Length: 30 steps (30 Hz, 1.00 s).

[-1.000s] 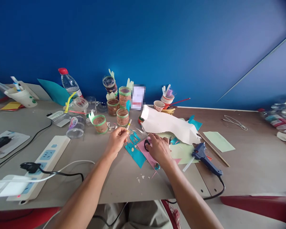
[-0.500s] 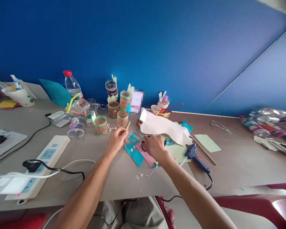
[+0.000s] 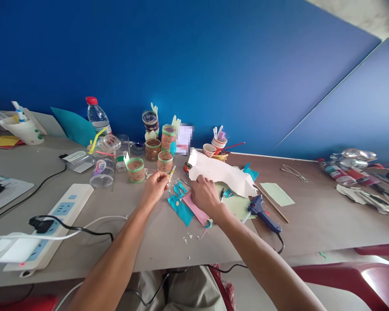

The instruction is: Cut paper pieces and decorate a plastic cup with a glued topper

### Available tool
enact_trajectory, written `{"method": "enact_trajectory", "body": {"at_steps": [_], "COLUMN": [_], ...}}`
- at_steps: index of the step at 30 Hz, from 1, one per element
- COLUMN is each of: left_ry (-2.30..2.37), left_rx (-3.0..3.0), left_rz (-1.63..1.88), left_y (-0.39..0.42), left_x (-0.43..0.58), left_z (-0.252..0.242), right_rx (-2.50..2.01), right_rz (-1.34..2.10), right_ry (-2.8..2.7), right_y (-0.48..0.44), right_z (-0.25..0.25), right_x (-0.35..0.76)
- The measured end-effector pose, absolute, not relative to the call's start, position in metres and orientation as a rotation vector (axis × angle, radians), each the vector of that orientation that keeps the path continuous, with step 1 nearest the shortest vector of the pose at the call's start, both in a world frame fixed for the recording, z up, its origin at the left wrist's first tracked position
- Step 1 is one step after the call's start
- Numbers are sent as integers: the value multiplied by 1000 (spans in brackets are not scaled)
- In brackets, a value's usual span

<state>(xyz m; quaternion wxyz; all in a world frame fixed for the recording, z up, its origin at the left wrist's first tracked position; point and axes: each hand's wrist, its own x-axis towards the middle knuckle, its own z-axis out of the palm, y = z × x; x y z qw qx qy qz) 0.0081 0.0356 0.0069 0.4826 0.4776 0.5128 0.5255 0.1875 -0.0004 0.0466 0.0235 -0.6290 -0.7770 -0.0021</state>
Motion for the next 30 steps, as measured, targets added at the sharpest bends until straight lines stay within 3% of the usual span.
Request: {"method": "enact_trajectory", "body": {"at_steps": [9,20,30], "left_ry": [1256,1292,1469], "left_rx": [1170,1308,1920], "left_rz": [1231,1051,276], "left_y": [34,28,20], "left_x": [8,10,7], "left_z": [10,16,17], "right_rx": [-1529,-1317,-1270], "right_rz": [484,402,447], "right_ry": [-2381,-2404,-2107], "right_y": [7,6,14], "right_z": [25,5,4], "right_x": [181,182,206]}}
